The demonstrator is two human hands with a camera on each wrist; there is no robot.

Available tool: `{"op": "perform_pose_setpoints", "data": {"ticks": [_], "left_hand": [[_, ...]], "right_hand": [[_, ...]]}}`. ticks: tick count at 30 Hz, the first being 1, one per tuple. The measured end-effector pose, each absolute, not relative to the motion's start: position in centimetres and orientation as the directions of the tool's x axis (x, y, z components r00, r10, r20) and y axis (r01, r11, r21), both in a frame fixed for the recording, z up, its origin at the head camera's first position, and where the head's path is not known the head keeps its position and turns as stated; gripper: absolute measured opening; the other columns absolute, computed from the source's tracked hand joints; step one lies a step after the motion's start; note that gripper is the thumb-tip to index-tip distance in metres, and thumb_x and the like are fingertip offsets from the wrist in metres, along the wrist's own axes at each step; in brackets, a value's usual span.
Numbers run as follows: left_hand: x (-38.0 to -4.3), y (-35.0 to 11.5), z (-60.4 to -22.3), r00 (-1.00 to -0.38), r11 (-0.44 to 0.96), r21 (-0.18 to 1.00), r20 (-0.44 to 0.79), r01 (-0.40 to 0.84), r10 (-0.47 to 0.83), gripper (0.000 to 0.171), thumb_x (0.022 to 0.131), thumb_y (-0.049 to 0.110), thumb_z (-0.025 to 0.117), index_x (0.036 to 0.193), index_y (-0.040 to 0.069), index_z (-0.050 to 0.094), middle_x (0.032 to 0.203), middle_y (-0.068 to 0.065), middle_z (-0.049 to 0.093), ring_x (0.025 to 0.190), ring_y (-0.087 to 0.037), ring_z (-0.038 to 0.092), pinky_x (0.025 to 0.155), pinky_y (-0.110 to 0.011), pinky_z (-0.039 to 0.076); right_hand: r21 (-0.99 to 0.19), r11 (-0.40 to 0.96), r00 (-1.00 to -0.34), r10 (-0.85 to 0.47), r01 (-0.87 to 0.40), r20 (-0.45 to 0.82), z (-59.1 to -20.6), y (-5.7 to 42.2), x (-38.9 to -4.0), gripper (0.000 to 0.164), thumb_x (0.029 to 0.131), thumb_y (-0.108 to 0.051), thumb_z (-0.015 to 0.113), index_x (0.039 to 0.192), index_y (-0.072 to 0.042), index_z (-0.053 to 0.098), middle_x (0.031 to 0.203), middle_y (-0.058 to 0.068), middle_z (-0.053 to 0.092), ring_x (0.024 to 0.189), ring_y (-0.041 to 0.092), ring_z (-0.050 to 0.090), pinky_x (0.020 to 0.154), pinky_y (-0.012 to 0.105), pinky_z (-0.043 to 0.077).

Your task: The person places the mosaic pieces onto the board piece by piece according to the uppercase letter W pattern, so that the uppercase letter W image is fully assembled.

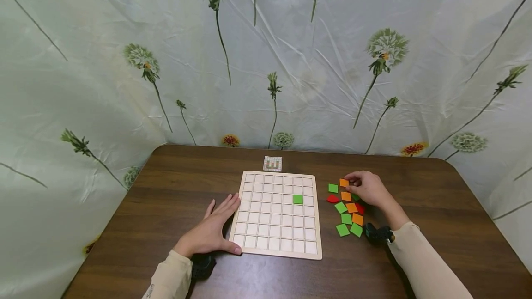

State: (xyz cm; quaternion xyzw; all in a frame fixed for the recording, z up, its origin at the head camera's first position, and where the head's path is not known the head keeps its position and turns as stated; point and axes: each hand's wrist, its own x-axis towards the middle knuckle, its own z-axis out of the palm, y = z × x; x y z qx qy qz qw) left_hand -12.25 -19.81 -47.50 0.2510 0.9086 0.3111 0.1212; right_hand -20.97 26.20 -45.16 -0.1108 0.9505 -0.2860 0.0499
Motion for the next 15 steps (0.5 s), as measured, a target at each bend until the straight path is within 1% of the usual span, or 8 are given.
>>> {"op": "perform_pose_setpoints", "data": {"ticks": [6,11,15], "left_hand": [[-12.31,-19.73,-47.56,-0.844,0.683,0.625,-0.071,0.378,0.531,0.131,0.065,0.063,0.086,0.160,0.002,0.020,0.167,-0.011,0.014,0.154,-0.030,0.007,0.117,-0.062,-0.008],[-12.30,-19.76,-47.58,-0.844,0.678,0.631,-0.067,0.378,0.532,0.130,0.065,0.063,0.086,0.160,0.002,0.020,0.167,-0.011,0.014,0.154,-0.031,0.007,0.116,-0.063,-0.008],[-12.28,-19.75,-47.49,-0.847,0.685,0.626,-0.072,0.373,0.527,0.131,0.065,0.062,0.087,0.160,0.003,0.020,0.167,-0.011,0.014,0.154,-0.030,0.007,0.117,-0.062,-0.008]], "right_hand": [[-0.545,0.815,-0.970,-0.243,-0.198,-0.010,-45.27,26.16,-20.80,0.024,0.092,-0.007,0.070,0.113,0.006,0.071,0.100,0.016,0.069,0.086,0.025,0.062,0.078,0.045,0.054],[-0.542,0.820,-0.976,-0.218,-0.183,0.000,-45.04,26.12,-20.46,0.024,0.091,-0.008,0.072,0.112,0.005,0.071,0.094,0.011,0.068,0.083,0.024,0.060,0.073,0.039,0.051],[-0.546,0.818,-0.979,-0.204,-0.178,0.013,-44.77,25.79,-20.18,0.025,0.092,-0.009,0.072,0.114,0.004,0.071,0.094,0.010,0.068,0.082,0.023,0.059,0.072,0.037,0.050]]}}
